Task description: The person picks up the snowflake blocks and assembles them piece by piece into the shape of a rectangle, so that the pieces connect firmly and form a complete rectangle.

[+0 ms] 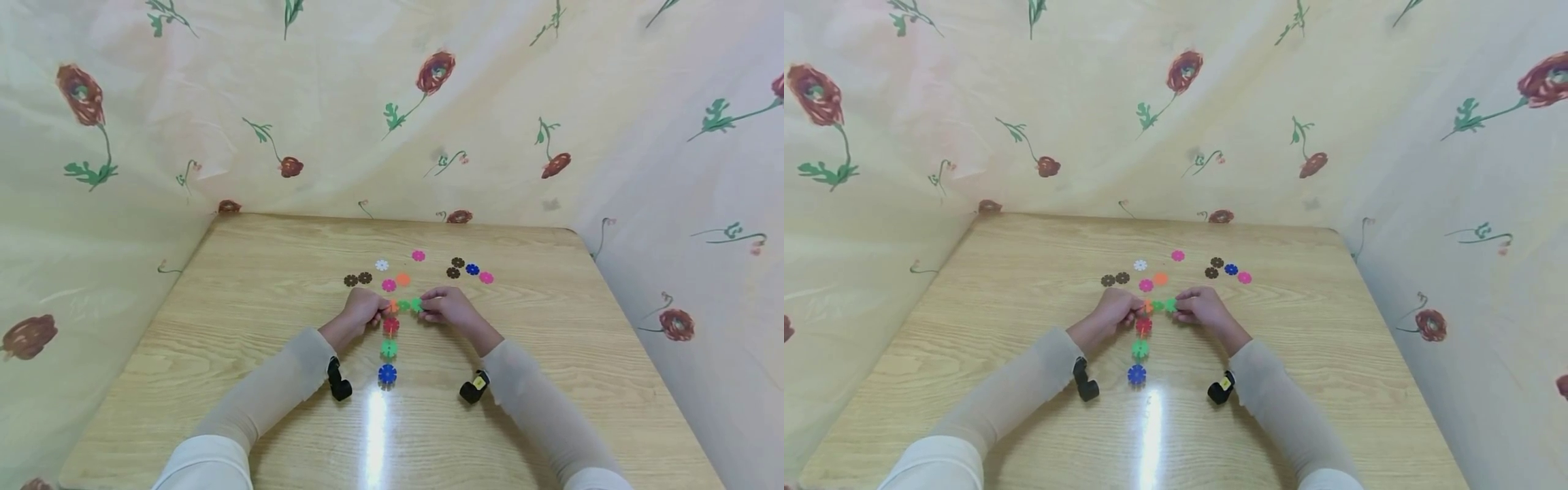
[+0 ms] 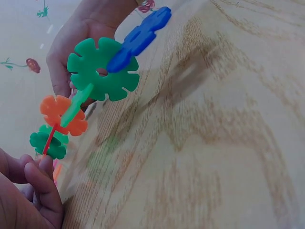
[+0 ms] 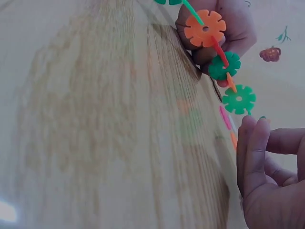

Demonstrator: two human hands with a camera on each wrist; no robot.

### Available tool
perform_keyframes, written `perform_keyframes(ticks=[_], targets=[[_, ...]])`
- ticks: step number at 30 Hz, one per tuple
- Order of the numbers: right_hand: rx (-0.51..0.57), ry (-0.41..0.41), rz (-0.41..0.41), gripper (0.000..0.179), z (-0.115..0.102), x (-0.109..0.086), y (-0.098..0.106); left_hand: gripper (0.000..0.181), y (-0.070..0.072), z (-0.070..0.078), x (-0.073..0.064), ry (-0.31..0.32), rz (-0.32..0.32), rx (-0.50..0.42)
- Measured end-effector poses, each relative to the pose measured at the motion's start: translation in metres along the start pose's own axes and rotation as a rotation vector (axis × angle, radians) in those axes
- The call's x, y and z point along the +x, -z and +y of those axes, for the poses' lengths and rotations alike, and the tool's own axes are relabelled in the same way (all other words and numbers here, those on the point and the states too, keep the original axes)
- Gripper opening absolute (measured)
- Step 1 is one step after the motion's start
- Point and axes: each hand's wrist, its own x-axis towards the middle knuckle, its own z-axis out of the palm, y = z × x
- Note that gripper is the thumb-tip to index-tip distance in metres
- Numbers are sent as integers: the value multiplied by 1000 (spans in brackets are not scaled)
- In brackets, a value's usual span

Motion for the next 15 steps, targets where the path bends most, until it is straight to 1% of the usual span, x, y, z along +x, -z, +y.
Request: perform_keyframes(ticks=[7, 15], targets=[[67, -13, -4, 29, 5, -2, -4, 14, 0, -1, 0, -3, 1, 6], [85, 0, 3, 31, 4, -3, -6, 15, 0, -1, -1, -16, -2, 13]])
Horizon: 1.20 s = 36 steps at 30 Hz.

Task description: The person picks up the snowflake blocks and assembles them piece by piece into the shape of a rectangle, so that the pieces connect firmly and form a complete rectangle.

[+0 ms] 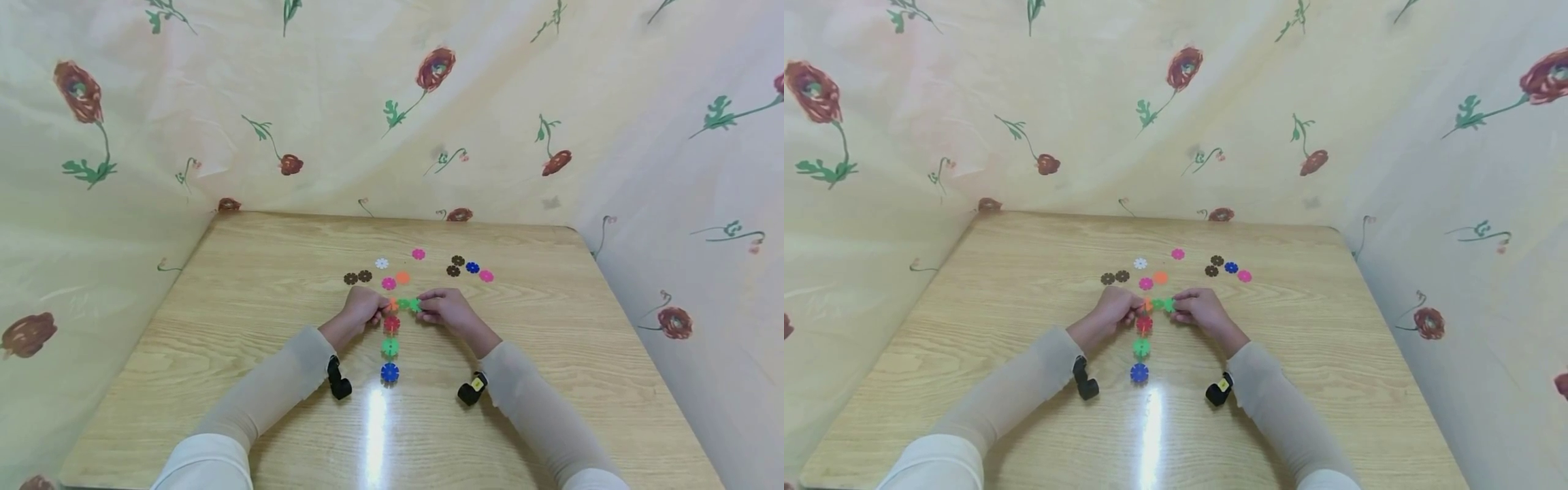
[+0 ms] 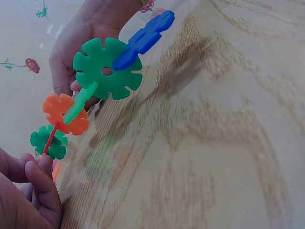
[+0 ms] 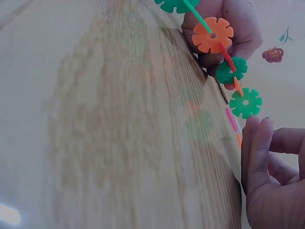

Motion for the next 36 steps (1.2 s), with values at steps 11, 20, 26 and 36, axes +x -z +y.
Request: perform_keyframes(ticks=[11, 20, 26, 36], targets=[[-5, 17, 6, 27, -3, 0, -3, 16, 0, -1, 0, -30, 6, 10], [28, 50, -6, 26, -3, 1, -6, 17, -2, -2, 1, -28, 14, 4], [42, 55, -6, 26, -2, 1, -8, 13, -4, -3, 1, -19, 22, -3], [-326, 111, -17, 30, -9, 10, 14, 15, -4, -3, -1, -38, 16, 7]])
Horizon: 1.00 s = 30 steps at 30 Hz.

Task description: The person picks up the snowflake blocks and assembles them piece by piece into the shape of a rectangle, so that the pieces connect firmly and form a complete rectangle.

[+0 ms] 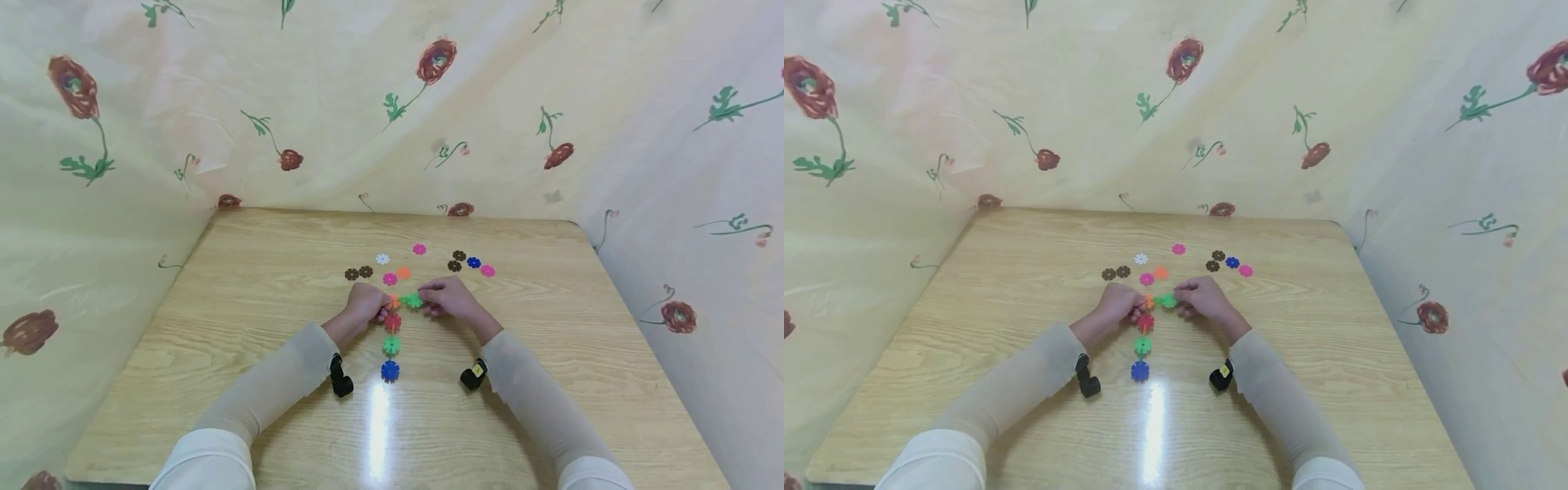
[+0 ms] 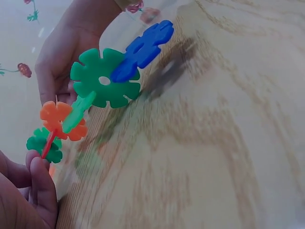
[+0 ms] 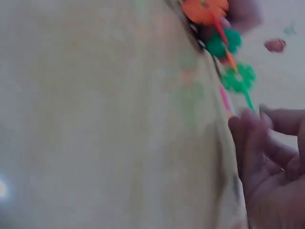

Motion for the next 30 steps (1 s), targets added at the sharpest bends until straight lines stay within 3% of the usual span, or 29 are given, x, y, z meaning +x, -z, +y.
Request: perform_keyframes(ticks=[3, 6, 10, 13, 16, 21, 30], targets=[[-247, 79, 118, 28, 0, 3, 20, 17, 0, -1, 1, -2, -18, -7], [-368, 107, 214, 25, -1, 3, 37, 17, 0, -2, 1, 2, -22, -15], [-520, 89, 133, 32, 2, 3, 47, 19, -1, -2, 1, 8, -23, -31], [-647, 98, 55, 36, 6, 5, 45, 19, -2, -1, 1, 11, -18, -38], [-708, 122, 37, 31, 4, 5, 39, 17, -3, 0, 1, 11, -5, -33], [-695, 128, 10, 20, -3, 3, 32, 17, -3, 1, 2, -5, 27, 16], [-519, 223, 8, 11, 1, -8, 21, 20, -2, 0, 3, -33, 49, 68]])
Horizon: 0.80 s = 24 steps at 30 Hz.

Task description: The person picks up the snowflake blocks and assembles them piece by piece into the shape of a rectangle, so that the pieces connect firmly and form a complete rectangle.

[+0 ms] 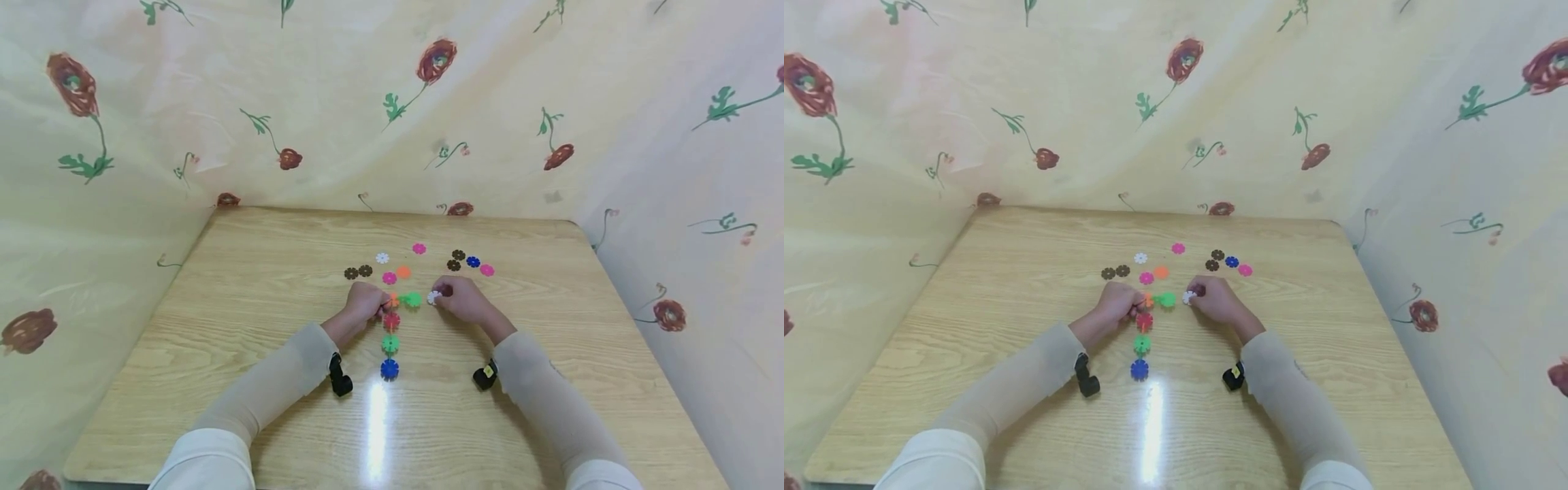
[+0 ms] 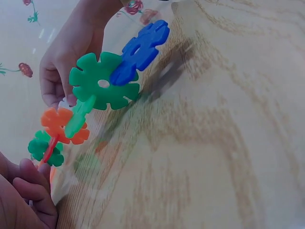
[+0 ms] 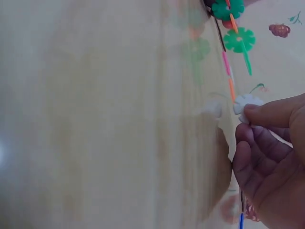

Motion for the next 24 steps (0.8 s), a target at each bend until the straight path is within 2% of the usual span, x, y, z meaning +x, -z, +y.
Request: perform_keyframes(ticks=[9, 24], targets=[[-19, 39, 22, 5, -6, -5, -9, 21, 0, 2, -1, 30, -2, 8], [-84, 104, -6, 3, -11, -6, -12, 19, 0, 0, -1, -1, -9, 6]])
